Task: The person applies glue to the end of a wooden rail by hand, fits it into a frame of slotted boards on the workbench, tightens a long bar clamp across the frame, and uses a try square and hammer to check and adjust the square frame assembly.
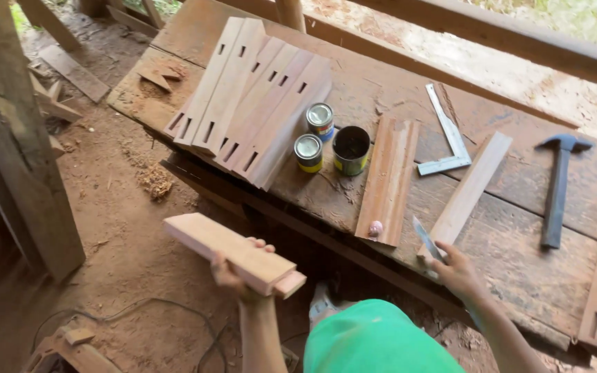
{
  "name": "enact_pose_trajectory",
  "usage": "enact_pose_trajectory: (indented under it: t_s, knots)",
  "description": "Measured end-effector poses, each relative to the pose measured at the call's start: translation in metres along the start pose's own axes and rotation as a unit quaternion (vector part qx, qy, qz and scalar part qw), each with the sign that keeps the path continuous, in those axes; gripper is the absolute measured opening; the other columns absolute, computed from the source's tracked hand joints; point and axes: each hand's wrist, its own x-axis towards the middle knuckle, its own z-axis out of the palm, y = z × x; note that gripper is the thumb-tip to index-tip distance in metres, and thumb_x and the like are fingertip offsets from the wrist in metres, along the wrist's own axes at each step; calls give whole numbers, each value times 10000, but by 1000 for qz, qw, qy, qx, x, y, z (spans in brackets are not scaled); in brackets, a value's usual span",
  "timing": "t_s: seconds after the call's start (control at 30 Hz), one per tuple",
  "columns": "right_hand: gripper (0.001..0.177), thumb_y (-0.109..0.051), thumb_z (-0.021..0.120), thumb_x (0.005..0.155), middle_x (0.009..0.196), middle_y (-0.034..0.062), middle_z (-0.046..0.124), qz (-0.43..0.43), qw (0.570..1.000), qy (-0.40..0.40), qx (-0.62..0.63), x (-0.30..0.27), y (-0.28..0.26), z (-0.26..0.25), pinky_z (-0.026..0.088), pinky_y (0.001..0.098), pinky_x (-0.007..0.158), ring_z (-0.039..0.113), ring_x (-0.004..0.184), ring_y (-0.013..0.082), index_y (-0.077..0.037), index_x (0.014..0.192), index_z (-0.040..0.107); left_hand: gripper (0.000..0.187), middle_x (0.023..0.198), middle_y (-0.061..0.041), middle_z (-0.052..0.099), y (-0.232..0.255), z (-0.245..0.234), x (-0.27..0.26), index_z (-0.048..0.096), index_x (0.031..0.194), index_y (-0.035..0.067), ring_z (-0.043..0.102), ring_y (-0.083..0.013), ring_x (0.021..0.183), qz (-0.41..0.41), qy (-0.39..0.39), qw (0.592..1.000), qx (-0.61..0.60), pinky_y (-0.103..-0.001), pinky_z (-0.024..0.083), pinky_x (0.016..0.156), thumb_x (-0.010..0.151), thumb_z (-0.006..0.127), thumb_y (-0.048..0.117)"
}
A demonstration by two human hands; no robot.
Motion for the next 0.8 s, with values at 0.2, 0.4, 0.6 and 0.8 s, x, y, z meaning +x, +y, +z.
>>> enact_pose_trajectory:
  t_s: [0.2, 0.4, 0.6, 0.8]
  knots:
    - [632, -16, 539, 955, 886, 144, 573, -157, 912, -111, 362, -19, -89, -37, 553, 373, 506, 573, 609, 234, -74, 1560, 364, 692, 882, -77, 634, 26, 38, -48, 256, 1531, 28, 681, -137, 672, 265, -62, 960, 72, -242, 663, 540, 968, 327, 425]
    - [374, -206, 530, 1017, 862, 88, 647, 17, 984, 1, 176, -27, -20, 67, 484, 332, 716, 599, 777, 200, -63, 1360, 575, 877, 995, -47, 609, 49, 7, -60, 176, 1626, 120, 658, -100, 770, 264, -61, 957, 105, -232, 631, 602, 927, 502, 537]
    - [309, -122, 422, 1018, 1015, 173, 695, 2, 981, 78, 175, 16, -46, 84, 508, 421, 802, 646, 863, 290, -28, 1268, 577, 814, 1155, -262, 636, 89, -166, 7, 542, 1278, -56, 612, -457, 1109, -17, -235, 971, 30, -621, 452, 962, 961, 642, 686]
    - [215, -112, 450, 994, 1044, 132, 691, -1, 978, 129, 164, 64, -52, 132, 495, 436, 849, 639, 933, 301, -63, 1126, 612, 859, 1189, -298, 614, 100, -182, 46, 490, 1333, -119, 585, -500, 1130, -50, -300, 952, -19, -632, 432, 1007, 957, 764, 603]
